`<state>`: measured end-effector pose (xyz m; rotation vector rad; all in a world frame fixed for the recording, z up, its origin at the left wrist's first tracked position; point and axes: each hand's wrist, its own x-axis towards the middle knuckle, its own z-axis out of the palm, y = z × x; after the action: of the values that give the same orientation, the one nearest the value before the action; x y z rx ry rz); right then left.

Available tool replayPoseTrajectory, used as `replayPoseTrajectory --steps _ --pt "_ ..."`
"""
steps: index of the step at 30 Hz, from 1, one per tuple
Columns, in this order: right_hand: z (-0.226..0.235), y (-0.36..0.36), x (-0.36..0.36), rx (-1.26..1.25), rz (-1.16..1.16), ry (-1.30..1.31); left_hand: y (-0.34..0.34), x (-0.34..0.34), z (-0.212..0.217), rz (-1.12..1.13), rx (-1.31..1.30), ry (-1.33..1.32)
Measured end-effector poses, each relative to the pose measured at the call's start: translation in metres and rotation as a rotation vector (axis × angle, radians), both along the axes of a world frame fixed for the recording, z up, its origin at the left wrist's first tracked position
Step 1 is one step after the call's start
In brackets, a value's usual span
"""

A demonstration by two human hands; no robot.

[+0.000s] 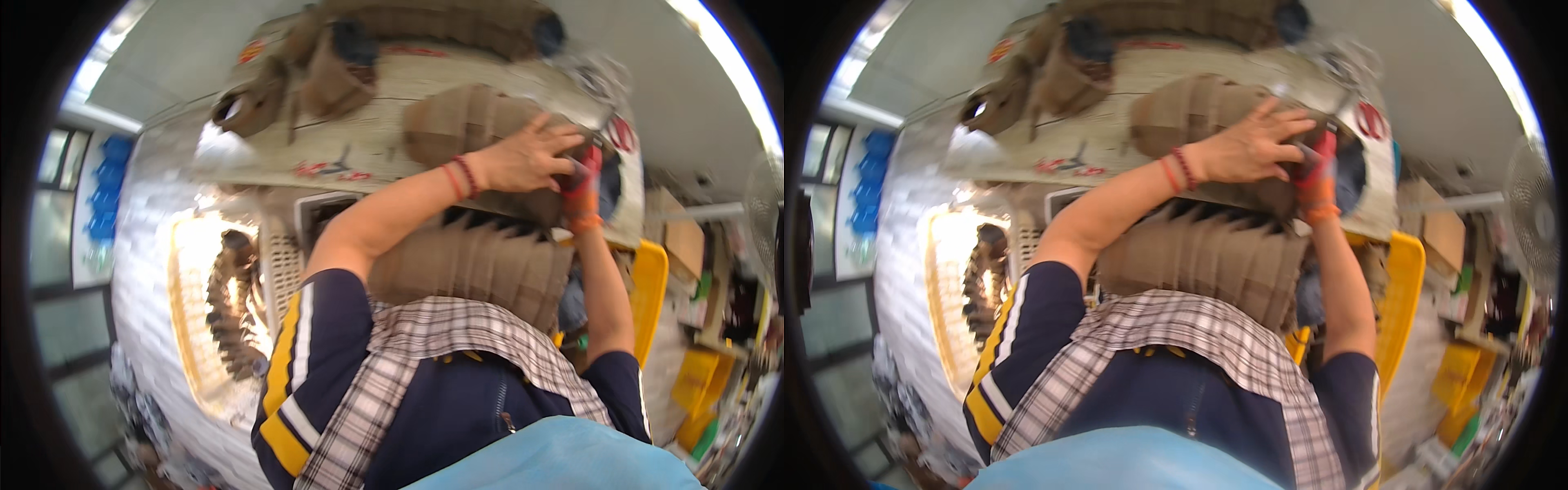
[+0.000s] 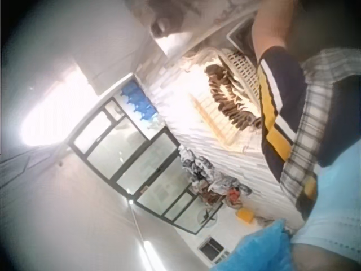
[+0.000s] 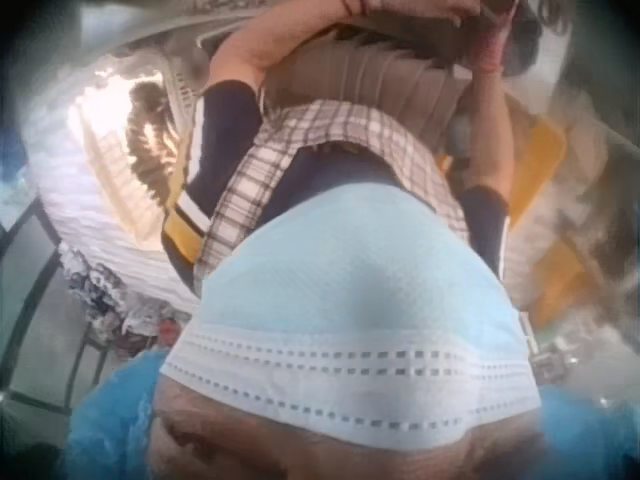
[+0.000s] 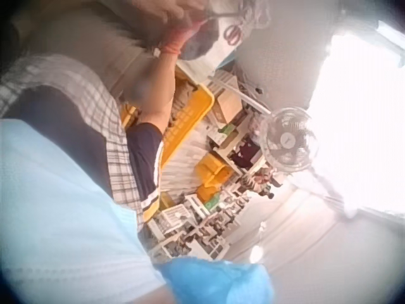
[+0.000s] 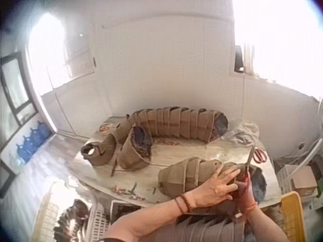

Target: The person uses a green rotary tool to grind the inner lining of a brown shoe upper, then switches to red-handled scissors to trim excess fabric inside the upper. The person handles multiple shoe uppers, placing trimmed pieces into a yellow bin.

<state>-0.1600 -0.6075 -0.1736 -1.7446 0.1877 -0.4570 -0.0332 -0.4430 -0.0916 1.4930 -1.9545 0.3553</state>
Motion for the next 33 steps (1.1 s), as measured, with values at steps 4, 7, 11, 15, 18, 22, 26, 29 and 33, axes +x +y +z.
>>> replayPoseTrajectory --steps 4,7,11,15,18,22,26,29,33 --pt "-0.013 -0.041 -0.012 -0.521 -0.13 -0.158 0.046 0.029 0.02 0.346 -0.289 0.159" --pt "-0.009 -0.041 -0.016 -0.437 -0.226 -0.206 0.111 0.094 0.006 0.763 -0.837 0.622" --pt "0.054 -0.001 -0.016 0.506 -0.293 -0.138 0.206 0.173 -0.072 1.235 -1.006 1.412" --pt "0.057 -0.005 -0.021 0.575 -0.412 -0.062 0.2 0.169 -0.072 0.795 -0.761 1.868" --pt "0.057 -0.008 -0.035 0.447 -0.386 -0.03 0.202 0.167 -0.067 0.428 -1.021 2.007" --pt "0.062 -0.032 -0.064 0.093 -0.41 0.031 0.234 0.155 -0.059 0.058 -1.004 1.84" --pt "0.098 -0.017 -0.068 -0.3 -0.391 -0.066 0.243 0.115 -0.018 -0.088 -0.912 1.833" --pt "0.138 0.026 -0.059 -0.614 -0.362 -0.121 0.242 0.088 -0.005 -0.175 -0.754 1.85" --pt "0.195 0.069 -0.051 -1.163 -0.284 0.042 0.228 0.06 0.003 -0.332 -0.603 1.897"
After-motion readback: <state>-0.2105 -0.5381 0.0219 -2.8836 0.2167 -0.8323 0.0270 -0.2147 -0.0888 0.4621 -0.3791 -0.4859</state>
